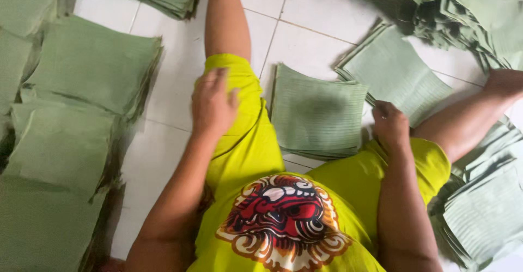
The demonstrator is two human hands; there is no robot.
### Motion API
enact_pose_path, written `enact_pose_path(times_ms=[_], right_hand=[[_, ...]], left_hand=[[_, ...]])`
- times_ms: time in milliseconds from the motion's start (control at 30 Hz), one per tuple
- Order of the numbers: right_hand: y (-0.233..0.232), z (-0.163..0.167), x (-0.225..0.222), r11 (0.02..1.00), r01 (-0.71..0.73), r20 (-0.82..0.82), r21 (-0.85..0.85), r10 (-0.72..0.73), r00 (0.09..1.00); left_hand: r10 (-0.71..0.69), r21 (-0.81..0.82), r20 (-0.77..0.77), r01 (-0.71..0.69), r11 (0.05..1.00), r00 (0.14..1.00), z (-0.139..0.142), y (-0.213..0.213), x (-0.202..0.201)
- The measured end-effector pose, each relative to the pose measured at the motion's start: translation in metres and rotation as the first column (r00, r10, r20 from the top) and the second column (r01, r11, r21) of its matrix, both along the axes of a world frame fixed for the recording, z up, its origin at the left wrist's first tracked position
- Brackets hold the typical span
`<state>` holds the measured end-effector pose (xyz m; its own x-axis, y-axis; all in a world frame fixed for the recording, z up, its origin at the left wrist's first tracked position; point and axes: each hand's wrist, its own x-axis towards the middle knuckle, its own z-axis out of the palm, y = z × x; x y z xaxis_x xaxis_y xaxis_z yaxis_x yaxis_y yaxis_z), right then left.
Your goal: The person sits on a tiled floor surrounded by piles of cut green banana leaf sheets. They pick up individual leaf squares, align and square the edges, and stack them into neat piles, occasionally reaching to gather more sheets from surrounding piles.
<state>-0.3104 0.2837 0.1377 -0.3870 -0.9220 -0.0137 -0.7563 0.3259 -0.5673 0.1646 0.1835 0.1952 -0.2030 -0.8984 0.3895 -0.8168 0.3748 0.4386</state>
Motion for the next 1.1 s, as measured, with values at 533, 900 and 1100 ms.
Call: enact_pose_path(times_ms=[533, 900, 1100], right_hand=[[-0.003, -0.074, -0.014, 0.968, 0.001, 0.073, 0.251, -0.020, 0.997], [-0.010, -0.050, -0.029, 0.932, 0.187, -0.013, 0.312, -0.193, 0.981], [-0.009, -0.042, -0.043, 0.959, 0.182, 0.246, 0.215, -0.234, 0.941]], left_hand=[[-0.642, 0.629, 0.331, 0.346, 0.696, 0.691, -0.089, -0.073, -0.309], [-0.830, 0.938, 0.207, 0.137, 0.319, 0.519, -0.066, -0.108, -0.338], [-0.891, 0.914, 0.035, 0.345, 0.212, 0.454, -0.077, -0.100, -0.320]])
